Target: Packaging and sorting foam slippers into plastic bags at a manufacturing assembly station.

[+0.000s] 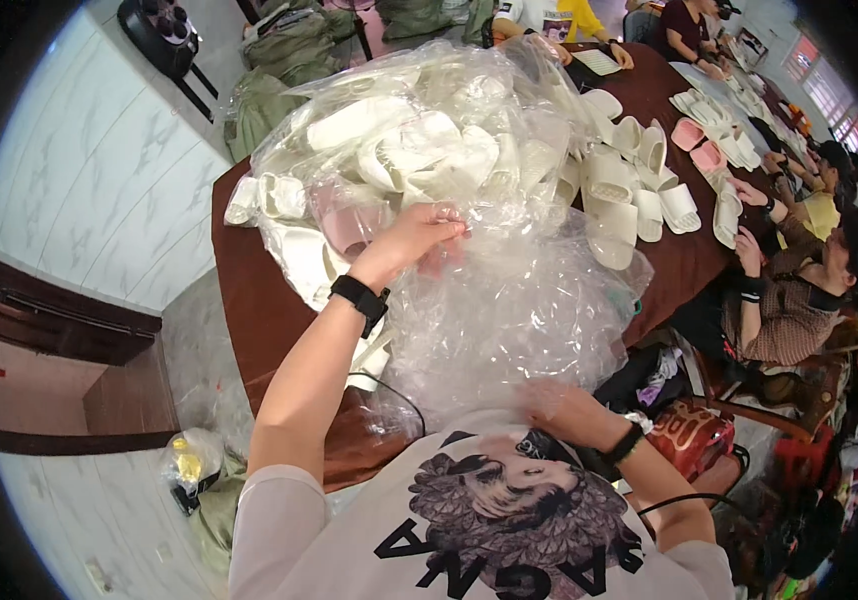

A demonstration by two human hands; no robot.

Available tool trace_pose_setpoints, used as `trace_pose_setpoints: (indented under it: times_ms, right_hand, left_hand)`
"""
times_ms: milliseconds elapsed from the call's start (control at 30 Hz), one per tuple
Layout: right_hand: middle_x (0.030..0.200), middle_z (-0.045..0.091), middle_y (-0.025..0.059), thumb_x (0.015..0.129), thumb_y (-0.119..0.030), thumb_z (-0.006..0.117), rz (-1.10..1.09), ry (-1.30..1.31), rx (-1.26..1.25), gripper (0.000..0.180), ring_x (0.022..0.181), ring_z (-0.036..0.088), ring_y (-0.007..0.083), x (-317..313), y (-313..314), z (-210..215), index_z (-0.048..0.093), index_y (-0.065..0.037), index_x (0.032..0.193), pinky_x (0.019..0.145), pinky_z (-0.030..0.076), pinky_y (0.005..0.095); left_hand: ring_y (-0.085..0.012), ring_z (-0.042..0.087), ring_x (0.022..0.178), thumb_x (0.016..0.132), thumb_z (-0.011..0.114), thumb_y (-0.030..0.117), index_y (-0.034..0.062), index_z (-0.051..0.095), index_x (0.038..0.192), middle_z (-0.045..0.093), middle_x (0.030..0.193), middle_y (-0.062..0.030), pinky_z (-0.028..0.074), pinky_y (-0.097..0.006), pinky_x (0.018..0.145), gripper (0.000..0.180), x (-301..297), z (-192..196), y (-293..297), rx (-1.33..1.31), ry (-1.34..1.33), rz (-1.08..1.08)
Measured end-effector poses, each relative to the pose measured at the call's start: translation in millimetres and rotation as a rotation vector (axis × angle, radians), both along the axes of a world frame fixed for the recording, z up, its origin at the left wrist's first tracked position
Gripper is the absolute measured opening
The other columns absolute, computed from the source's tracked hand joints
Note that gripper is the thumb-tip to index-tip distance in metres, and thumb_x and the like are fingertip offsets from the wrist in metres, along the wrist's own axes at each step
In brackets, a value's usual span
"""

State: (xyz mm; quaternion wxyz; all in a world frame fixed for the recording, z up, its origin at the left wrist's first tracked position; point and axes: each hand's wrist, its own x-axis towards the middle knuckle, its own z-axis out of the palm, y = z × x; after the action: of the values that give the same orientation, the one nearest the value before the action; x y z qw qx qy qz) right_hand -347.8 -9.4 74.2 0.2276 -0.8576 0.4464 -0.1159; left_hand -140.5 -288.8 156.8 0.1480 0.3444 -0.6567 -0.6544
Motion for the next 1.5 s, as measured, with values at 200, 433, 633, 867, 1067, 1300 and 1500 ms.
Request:
trace_pose_setpoints:
  times_ms: [200,433,633,867,1067,1300,1500]
  right_hand:
    - [0.087,0.068,0.0132,0.081,-0.002,0.060,-0.858,-0.110,-0.247,0.021,0.078,0.067,0.0271,-78.9,41.5,37.5,0.067,-0.009,0.100,0.067,0.053,0.0340]
    - [0.134,0.049,0.0206,0.081,-0.012,0.069,-0.869,-0.274,-0.278,0.068,0.114,0.053,0.0339,-30.9,-62.8,85.2,0.039,-0.010,0.142,0.096,0.043,0.0378]
    - [0.100,0.057,0.0138,0.083,-0.002,0.058,-0.937,0.031,-0.249,0.054,0.091,0.058,0.0330,-55.0,-80.4,-38.8,0.048,-0.014,0.135,0.072,0.049,0.0388]
    - [0.145,0.038,0.0093,0.085,-0.010,0.058,-0.439,0.267,-0.506,0.053,0.135,0.031,0.0377,-26.9,-103.7,-19.4,0.050,-0.020,0.135,0.109,0.026,0.0541]
    - [0.153,0.028,0.0068,0.090,-0.035,0.054,-0.477,0.338,-0.178,0.060,0.144,0.013,0.0369,-59.5,-112.5,-121.0,0.035,-0.024,0.146,0.113,0.016,0.0581]
    - [0.151,0.032,0.0090,0.088,-0.036,0.055,-0.471,0.361,-0.209,0.061,0.142,0.019,0.0384,-74.6,-115.1,-138.8,0.038,-0.023,0.145,0.112,0.017,0.0594]
    - [0.150,0.034,0.0091,0.087,-0.034,0.060,-0.436,0.314,-0.175,0.058,0.141,0.021,0.0388,-58.9,-122.2,-130.6,0.042,-0.021,0.141,0.112,0.018,0.0572]
  left_hand:
    - [-0.0088,0.056,0.050,0.094,0.057,0.032,0.0031,0.065,0.101,0.061,0.067,-0.0012,0.040,-0.023,0.038,0.031,-25.8,49.9,-12.0,-0.027,-0.110,-0.118]
    - [-0.0163,0.065,0.067,0.086,0.068,0.030,0.0027,0.062,0.113,0.067,0.083,-0.0110,0.051,-0.029,0.053,0.039,-65.0,-7.3,11.5,-0.138,-0.281,-0.366]
    - [-0.0401,0.013,0.143,0.072,0.075,0.040,0.0215,0.045,0.139,0.021,0.156,-0.0121,0.013,-0.070,0.107,0.076,-47.0,-44.3,120.9,-1.328,-0.390,-0.039]
    - [-0.0402,0.004,0.145,0.073,0.069,0.055,0.0345,0.039,0.144,0.014,0.158,-0.0097,0.005,-0.072,0.106,0.079,10.1,-145.8,140.7,-1.094,-0.629,-0.171]
    - [-0.0331,0.012,0.145,0.076,0.069,0.052,0.0334,0.042,0.141,0.021,0.157,-0.0032,0.009,-0.065,0.112,0.073,19.0,-205.1,125.5,-1.033,-0.534,-0.232]
    - [-0.0347,0.019,0.143,0.083,0.059,0.056,0.0317,0.032,0.147,0.019,0.157,-0.0052,0.012,-0.057,0.115,0.073,40.5,-149.3,131.2,-1.028,-0.505,-0.246]
    - [-0.0318,0.041,0.131,0.088,0.060,0.042,0.0173,0.054,0.131,0.045,0.142,-0.0103,0.031,-0.048,0.108,0.050,91.3,-190.5,149.1,-0.760,-0.364,-0.081]
